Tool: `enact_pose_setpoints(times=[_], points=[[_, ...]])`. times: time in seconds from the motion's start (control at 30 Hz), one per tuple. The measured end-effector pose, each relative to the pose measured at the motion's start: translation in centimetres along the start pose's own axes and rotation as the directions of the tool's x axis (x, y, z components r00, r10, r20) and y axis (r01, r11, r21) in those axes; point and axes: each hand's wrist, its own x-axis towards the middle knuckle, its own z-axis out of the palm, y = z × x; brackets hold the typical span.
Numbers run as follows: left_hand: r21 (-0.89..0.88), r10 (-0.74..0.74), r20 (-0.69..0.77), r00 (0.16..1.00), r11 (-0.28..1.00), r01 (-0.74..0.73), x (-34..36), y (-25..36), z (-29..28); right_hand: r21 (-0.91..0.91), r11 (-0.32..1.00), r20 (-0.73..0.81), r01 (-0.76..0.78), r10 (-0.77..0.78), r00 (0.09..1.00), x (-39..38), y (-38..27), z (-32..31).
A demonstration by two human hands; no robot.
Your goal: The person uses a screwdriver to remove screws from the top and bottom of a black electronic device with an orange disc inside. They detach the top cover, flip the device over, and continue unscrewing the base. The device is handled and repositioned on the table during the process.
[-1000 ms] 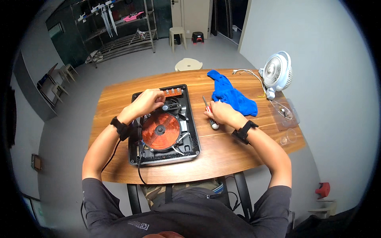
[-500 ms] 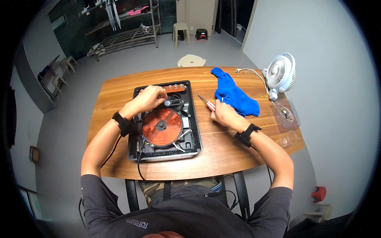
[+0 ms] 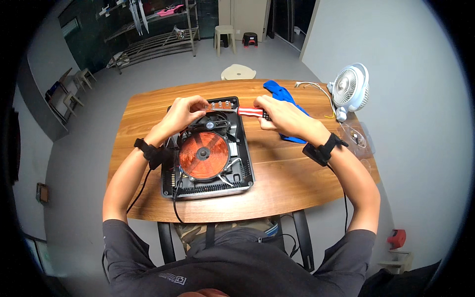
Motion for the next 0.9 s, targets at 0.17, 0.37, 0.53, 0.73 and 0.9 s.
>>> enact_pose_setpoints(times=[0.17,0.37,0.53,0.73,0.9], points=[[0.025,0.039,0.042,0.998,0.999,-0.040,-0.3,-0.2,-0.3,0.005,1.000,0.034,-0.006,0.006,0.999,0.1,-0.6,0.4],[0.022,0.067,0.078,0.995,0.997,-0.069,-0.6,-0.7,-0.2,0.007,1.000,0.050,0.025,-0.025,0.998,0.3,-0.4,1.1],[0.013,0.054,0.108,0.993,0.998,-0.056,-0.8,-0.3,-0.1,0.020,1.000,0.067,0.012,-0.013,0.998,0.4,-0.6,1.5],[0.044,0.067,0.114,0.991,0.996,-0.073,-0.7,-0.4,0.1,0.030,1.000,0.073,0.002,-0.004,0.997,0.1,-0.6,1.5],[0.097,0.138,0.106,0.985,0.984,-0.149,-0.7,-0.6,0.2,0.047,0.999,0.063,0.025,-0.028,0.998,0.2,-0.2,1.9]])
